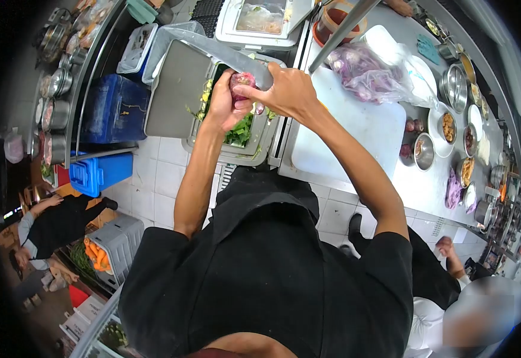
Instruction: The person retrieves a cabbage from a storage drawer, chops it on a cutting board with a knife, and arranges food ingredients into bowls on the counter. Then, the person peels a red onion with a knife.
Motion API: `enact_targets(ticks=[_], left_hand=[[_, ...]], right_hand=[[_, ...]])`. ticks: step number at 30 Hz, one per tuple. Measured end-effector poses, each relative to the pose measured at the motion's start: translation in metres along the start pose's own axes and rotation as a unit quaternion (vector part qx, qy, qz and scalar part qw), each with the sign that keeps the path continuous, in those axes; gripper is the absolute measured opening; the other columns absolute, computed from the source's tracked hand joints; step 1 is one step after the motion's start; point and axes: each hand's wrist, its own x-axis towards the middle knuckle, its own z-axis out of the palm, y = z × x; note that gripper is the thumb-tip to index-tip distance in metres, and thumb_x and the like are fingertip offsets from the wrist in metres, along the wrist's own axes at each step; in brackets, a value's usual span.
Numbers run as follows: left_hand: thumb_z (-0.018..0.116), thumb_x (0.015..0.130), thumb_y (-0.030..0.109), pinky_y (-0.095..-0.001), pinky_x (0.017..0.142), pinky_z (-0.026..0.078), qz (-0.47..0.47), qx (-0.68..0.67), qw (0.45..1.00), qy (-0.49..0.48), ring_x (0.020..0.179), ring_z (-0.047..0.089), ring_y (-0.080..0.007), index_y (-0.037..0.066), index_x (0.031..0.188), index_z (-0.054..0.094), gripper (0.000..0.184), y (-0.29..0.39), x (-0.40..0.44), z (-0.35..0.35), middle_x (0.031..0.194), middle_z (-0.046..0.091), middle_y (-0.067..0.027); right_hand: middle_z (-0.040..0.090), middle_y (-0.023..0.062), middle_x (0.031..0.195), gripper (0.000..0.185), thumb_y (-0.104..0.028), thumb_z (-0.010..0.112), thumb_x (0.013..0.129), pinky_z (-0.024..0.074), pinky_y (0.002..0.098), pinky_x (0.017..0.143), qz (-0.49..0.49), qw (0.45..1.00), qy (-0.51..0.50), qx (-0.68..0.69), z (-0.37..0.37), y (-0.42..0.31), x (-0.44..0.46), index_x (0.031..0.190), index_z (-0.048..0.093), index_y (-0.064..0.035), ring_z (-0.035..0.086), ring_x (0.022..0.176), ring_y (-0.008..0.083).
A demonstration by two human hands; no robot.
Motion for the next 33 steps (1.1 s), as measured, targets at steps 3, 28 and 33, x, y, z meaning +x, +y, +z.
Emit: enact_targets(ticks=[3,28,33], left_hand=[[0.035,0.098,0.041,-0.0224,0.033,0.025,0.041,-0.024,0.998,-0.029,0.038,0.034,-0.0072,0.013,0.073,0.051,0.040,-0.006,0.010,-0.015,0.055,0.045,0.0045],[0.035,0.096,0.030,-0.0213,0.032,0.024,0.118,0.073,0.990,0.025,0.039,0.036,-0.0055,0.009,0.082,0.056,0.033,-0.008,0.009,-0.006,0.059,0.050,0.0017],[0.037,0.098,0.032,-0.0236,0.035,0.026,0.131,-0.061,0.988,0.059,0.040,0.036,-0.0066,0.012,0.086,0.055,0.029,-0.014,0.009,-0.011,0.062,0.049,0.0040]], right_hand=[[0.061,0.0212,0.060,0.085,-0.076,0.065,0.068,0.0511,0.0428,0.055,-0.020,1.000,0.011,-0.007,-0.001,-0.006,0.001,0.086,0.060,0.0071,0.065,0.057,0.0352],[0.062,0.0200,0.059,0.073,-0.066,0.063,0.078,0.0498,0.0392,0.054,0.013,0.983,-0.082,0.166,0.000,-0.019,-0.010,0.081,0.064,0.0061,0.063,0.054,0.0330],[0.061,0.0174,0.059,0.062,-0.060,0.065,0.081,0.0482,0.0386,0.053,-0.038,0.987,-0.002,0.158,0.006,-0.017,-0.002,0.086,0.067,0.0022,0.062,0.052,0.0298]])
